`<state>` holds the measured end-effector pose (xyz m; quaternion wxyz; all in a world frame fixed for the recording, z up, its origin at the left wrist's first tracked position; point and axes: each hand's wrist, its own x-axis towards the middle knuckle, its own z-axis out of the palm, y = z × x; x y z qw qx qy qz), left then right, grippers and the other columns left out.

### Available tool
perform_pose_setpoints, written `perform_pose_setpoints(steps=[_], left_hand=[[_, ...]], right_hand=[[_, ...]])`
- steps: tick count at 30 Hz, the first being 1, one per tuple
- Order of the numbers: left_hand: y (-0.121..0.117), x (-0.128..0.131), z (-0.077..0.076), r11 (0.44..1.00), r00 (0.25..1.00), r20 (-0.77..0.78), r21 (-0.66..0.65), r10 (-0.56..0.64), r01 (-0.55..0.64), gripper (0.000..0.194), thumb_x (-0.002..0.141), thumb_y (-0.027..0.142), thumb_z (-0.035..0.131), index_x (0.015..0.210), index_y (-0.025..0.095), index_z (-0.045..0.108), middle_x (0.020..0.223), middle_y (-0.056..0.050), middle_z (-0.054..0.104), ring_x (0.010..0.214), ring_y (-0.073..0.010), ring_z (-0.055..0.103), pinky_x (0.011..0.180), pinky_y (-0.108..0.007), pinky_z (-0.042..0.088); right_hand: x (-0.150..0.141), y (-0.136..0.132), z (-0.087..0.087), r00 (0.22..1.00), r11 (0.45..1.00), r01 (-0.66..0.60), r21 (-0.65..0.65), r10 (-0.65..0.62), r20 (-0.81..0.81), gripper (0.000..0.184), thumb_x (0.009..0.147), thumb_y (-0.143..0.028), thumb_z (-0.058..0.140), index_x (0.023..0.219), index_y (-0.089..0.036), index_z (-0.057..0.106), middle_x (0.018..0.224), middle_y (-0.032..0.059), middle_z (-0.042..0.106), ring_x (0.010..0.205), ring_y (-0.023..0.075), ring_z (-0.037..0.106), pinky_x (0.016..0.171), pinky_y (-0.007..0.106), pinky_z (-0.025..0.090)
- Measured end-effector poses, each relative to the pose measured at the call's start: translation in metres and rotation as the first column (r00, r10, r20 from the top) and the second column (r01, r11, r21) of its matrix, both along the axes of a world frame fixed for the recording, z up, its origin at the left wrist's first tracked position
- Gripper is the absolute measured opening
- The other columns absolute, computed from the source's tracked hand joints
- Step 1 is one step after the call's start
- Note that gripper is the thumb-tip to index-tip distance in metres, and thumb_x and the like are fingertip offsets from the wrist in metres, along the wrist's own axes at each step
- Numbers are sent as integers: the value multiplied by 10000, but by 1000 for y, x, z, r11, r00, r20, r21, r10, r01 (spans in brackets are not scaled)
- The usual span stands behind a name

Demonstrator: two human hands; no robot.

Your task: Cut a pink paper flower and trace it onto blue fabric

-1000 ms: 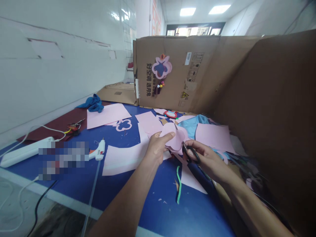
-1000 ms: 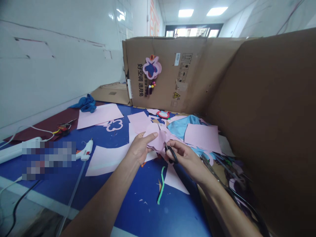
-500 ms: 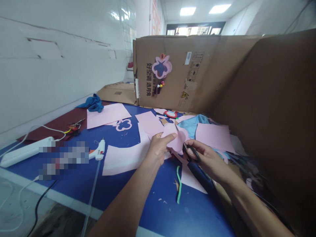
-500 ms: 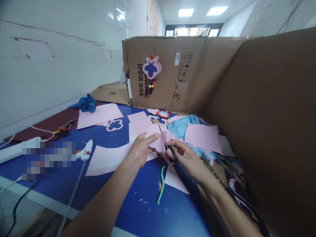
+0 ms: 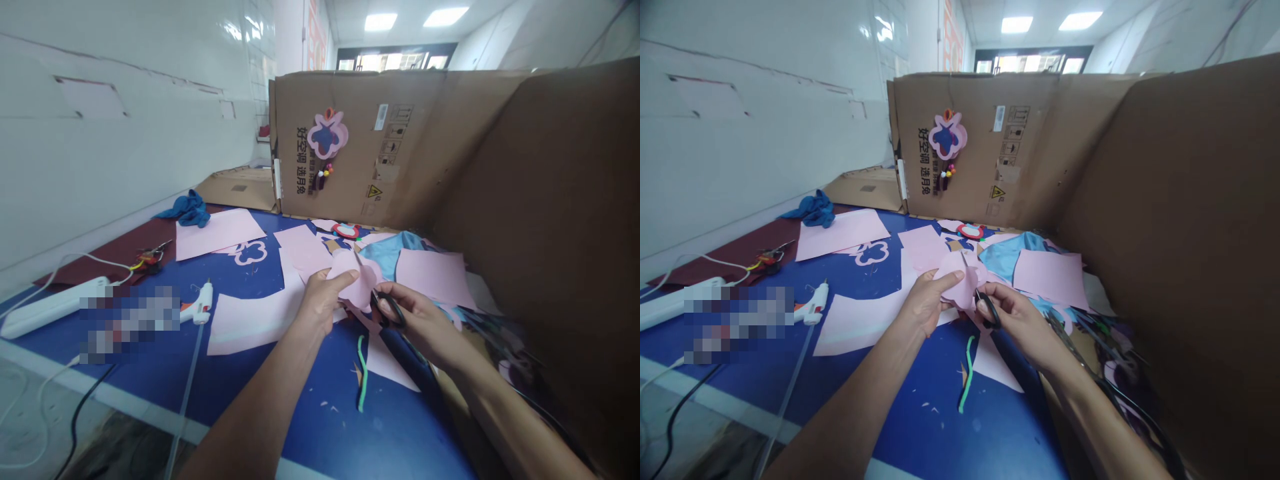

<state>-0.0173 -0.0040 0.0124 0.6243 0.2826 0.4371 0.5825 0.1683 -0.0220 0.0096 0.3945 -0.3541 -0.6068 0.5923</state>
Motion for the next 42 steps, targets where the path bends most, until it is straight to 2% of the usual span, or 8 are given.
perform_pose_setpoints(steps=[10,25,34,42], left_hand=[[-1,0,2,1000,999,50,19,-6,5,473,630,295,927,1040,127,762,912,-117,782,651,-189,688,587,-301,532],[4,-5,-5,999,999,10,29,-43,43,525,624,337,931,1082,128,783,911,-120,786,680,-203,700,599,-297,532],[5,-6,0,1000,1000,9,-13,18,-17,404,630,310,936,961,147,770,849,-96,773,638,-194,678,585,-306,517],[4,-5,0,1000,1000,-2,-10,4,-4,436,650,318,928,1013,138,766,847,-94,766,633,-188,678,570,-294,515]], right_hand=[[0,1,0,999,1000,20,3,-20,30,445,886,-604,812,1064,-219,676,784,-7,581,671,154,453,613,291,328],[1,0,1,997,999,37,27,-39,64,437,901,-601,796,1076,-215,689,800,11,592,700,171,483,642,301,378],[4,1,-2,989,998,33,49,-40,144,442,905,-625,780,1085,-230,698,807,4,635,706,174,514,664,295,384],[-2,-3,7,989,998,45,46,-51,142,486,874,-664,789,1043,-224,670,781,3,615,711,179,500,675,303,384]])
